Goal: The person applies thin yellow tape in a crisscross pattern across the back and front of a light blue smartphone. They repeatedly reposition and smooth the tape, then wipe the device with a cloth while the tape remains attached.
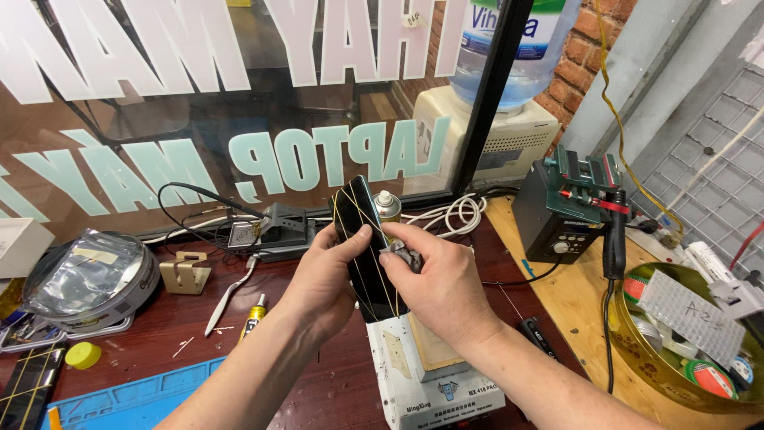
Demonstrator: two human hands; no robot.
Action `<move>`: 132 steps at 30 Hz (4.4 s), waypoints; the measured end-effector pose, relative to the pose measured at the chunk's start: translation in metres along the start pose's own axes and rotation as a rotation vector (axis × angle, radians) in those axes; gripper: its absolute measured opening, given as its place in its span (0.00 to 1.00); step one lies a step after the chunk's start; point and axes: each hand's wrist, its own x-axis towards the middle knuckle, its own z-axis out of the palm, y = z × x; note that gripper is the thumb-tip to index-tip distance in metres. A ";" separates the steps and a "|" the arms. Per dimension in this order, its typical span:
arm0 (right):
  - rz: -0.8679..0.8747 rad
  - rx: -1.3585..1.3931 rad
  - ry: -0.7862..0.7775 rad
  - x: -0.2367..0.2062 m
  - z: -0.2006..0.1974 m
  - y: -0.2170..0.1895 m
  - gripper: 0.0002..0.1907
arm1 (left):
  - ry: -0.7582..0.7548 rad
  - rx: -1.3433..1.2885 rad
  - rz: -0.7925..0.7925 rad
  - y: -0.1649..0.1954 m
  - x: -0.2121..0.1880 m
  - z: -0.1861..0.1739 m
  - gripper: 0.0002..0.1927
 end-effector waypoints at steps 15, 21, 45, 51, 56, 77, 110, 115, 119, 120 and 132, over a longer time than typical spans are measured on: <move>-0.302 -0.005 0.061 0.007 -0.005 0.017 0.20 | 0.120 0.050 0.057 0.020 -0.003 0.034 0.26; -0.319 -0.011 0.078 0.007 -0.003 0.020 0.20 | 0.145 0.085 0.024 0.021 -0.004 0.035 0.26; -0.303 -0.035 0.069 0.004 0.003 0.017 0.20 | 0.107 0.064 0.038 0.017 -0.003 0.024 0.23; -0.303 -0.036 0.065 0.004 0.003 0.017 0.20 | 0.099 0.065 0.035 0.016 -0.002 0.023 0.21; -0.325 -0.044 0.080 0.004 0.003 0.018 0.20 | 0.098 0.076 0.029 0.014 -0.001 0.022 0.20; -0.300 -0.040 0.053 0.003 0.002 0.015 0.20 | 0.071 0.035 0.033 0.014 0.000 0.022 0.20; -0.301 -0.056 0.057 0.001 0.005 0.015 0.20 | 0.091 0.039 -0.001 0.012 0.000 0.017 0.22; -0.311 -0.064 0.062 0.002 0.006 0.016 0.20 | 0.094 0.030 -0.015 0.010 0.001 0.015 0.20; -0.260 -0.072 0.052 0.001 0.006 0.017 0.20 | 0.097 0.023 -0.031 0.009 0.001 0.015 0.18; -0.282 -0.068 0.058 0.001 0.006 0.017 0.20 | 0.103 0.024 -0.033 0.008 0.001 0.014 0.18; -0.050 -0.030 0.031 0.001 0.005 0.015 0.18 | 0.058 0.019 -0.098 0.009 0.015 -0.001 0.13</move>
